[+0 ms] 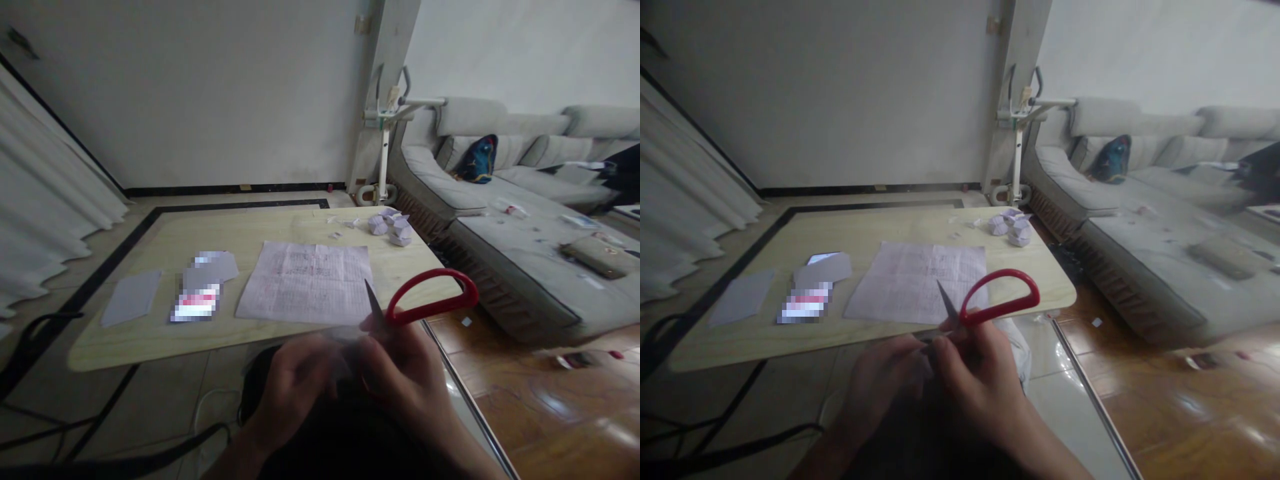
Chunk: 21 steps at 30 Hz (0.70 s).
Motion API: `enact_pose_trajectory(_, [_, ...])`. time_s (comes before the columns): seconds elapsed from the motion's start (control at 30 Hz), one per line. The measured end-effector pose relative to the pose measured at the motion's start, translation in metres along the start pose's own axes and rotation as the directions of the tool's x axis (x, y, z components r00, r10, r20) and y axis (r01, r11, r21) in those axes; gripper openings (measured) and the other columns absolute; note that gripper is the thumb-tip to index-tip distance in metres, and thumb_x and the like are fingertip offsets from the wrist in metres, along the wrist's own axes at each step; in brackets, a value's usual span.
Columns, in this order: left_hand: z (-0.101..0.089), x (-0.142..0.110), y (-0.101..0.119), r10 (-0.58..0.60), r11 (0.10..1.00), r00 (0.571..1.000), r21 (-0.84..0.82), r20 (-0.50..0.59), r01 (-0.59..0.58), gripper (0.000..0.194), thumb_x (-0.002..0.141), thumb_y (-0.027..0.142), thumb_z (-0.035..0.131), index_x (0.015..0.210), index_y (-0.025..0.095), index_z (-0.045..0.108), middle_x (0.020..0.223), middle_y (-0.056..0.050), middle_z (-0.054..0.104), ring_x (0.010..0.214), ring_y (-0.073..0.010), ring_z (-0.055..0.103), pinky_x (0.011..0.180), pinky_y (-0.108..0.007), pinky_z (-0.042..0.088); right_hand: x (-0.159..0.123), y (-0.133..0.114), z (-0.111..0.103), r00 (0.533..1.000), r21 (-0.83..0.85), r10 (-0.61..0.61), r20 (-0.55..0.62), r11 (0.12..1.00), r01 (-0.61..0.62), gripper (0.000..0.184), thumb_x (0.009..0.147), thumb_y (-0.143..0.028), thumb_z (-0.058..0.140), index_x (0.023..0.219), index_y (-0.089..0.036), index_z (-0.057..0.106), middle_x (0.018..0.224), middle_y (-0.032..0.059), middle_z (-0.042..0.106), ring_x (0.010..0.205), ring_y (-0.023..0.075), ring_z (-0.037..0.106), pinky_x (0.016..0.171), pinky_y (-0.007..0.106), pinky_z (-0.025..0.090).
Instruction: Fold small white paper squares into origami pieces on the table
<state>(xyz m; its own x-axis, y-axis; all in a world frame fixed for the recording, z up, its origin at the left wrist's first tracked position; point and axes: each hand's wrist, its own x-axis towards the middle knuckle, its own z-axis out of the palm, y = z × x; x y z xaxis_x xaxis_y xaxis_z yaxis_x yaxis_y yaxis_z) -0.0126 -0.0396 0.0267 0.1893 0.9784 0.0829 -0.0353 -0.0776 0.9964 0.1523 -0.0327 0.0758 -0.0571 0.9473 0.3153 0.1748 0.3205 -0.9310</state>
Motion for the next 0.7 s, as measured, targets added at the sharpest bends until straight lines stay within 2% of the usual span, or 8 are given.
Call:
enact_pose_trajectory(0.1, [-0.002, -0.001, 0.002, 0.005, 0.998, 0.999, 0.064, 0.043, -0.008, 0.021, 0.091, 0.032, 0.058, 0.087, 0.019, 0.074, 0.059, -0.001, 0.068, 0.048, -0.0124, 0.06, 0.046, -0.02, 0.047, 0.002, -0.001, 0.0, 0.999, -0.015, 0.039, 0.035, 0.999, -0.039, 0.007, 0.085, -0.024, 0.062, 0.083, -0.018, 0.063, 0.058, -0.002, 0.059, 0.047, 0.0104, 0.053, 0.041, 0.018, 0.04])
enact_pose_trajectory(0.23, [-0.006, -0.001, 0.005, 0.04, 0.991, 0.995, 0.12, 0.09, -0.05, 0.022, 0.091, 0.029, 0.057, 0.087, 0.019, 0.075, 0.065, -0.004, 0.072, 0.054, -0.0156, 0.064, 0.051, -0.023, 0.05, 0.002, -0.002, -0.002, 0.991, 0.021, 0.072, 0.113, 0.997, -0.075, 0.016, 0.088, -0.027, 0.059, 0.076, -0.017, 0.061, 0.056, -0.0023, 0.057, 0.046, 0.0091, 0.05, 0.041, 0.018, 0.037])
enact_pose_trajectory(0.37, [-0.009, 0.001, 0.007, 0.06, 0.978, 0.992, 0.192, 0.11, -0.081, 0.021, 0.089, 0.028, 0.058, 0.085, 0.021, 0.077, 0.056, -0.002, 0.068, 0.048, -0.0155, 0.059, 0.049, -0.025, 0.046, 0.0, -0.003, -0.003, 0.988, 0.043, 0.098, 0.12, 0.994, -0.104, 0.019, 0.089, -0.03, 0.058, 0.075, -0.017, 0.059, 0.058, -0.0013, 0.057, 0.049, 0.0102, 0.05, 0.042, 0.02, 0.037])
enact_pose_trajectory(0.6, [-0.009, 0.002, 0.017, 0.029, 0.99, 0.994, 0.132, 0.105, -0.043, 0.019, 0.084, 0.03, 0.065, 0.075, 0.02, 0.078, 0.063, -0.003, 0.069, 0.054, -0.0179, 0.057, 0.051, -0.026, 0.044, -0.001, -0.001, -0.006, 0.979, 0.045, 0.122, 0.164, 0.99, -0.131, 0.02, 0.089, -0.031, 0.057, 0.076, -0.017, 0.06, 0.06, -0.0003, 0.058, 0.052, 0.0112, 0.051, 0.044, 0.021, 0.038])
enact_pose_trajectory(0.7, [-0.011, 0.002, 0.02, 0.045, 0.977, 0.985, 0.197, 0.169, -0.079, 0.023, 0.086, 0.029, 0.061, 0.069, 0.02, 0.075, 0.059, -0.002, 0.066, 0.052, -0.0162, 0.055, 0.051, -0.025, 0.041, 0.0, -0.002, -0.008, 0.978, -0.002, 0.119, 0.17, 0.993, -0.12, 0.021, 0.089, -0.031, 0.058, 0.074, -0.016, 0.06, 0.059, -0.0008, 0.058, 0.052, 0.011, 0.051, 0.046, 0.021, 0.039])
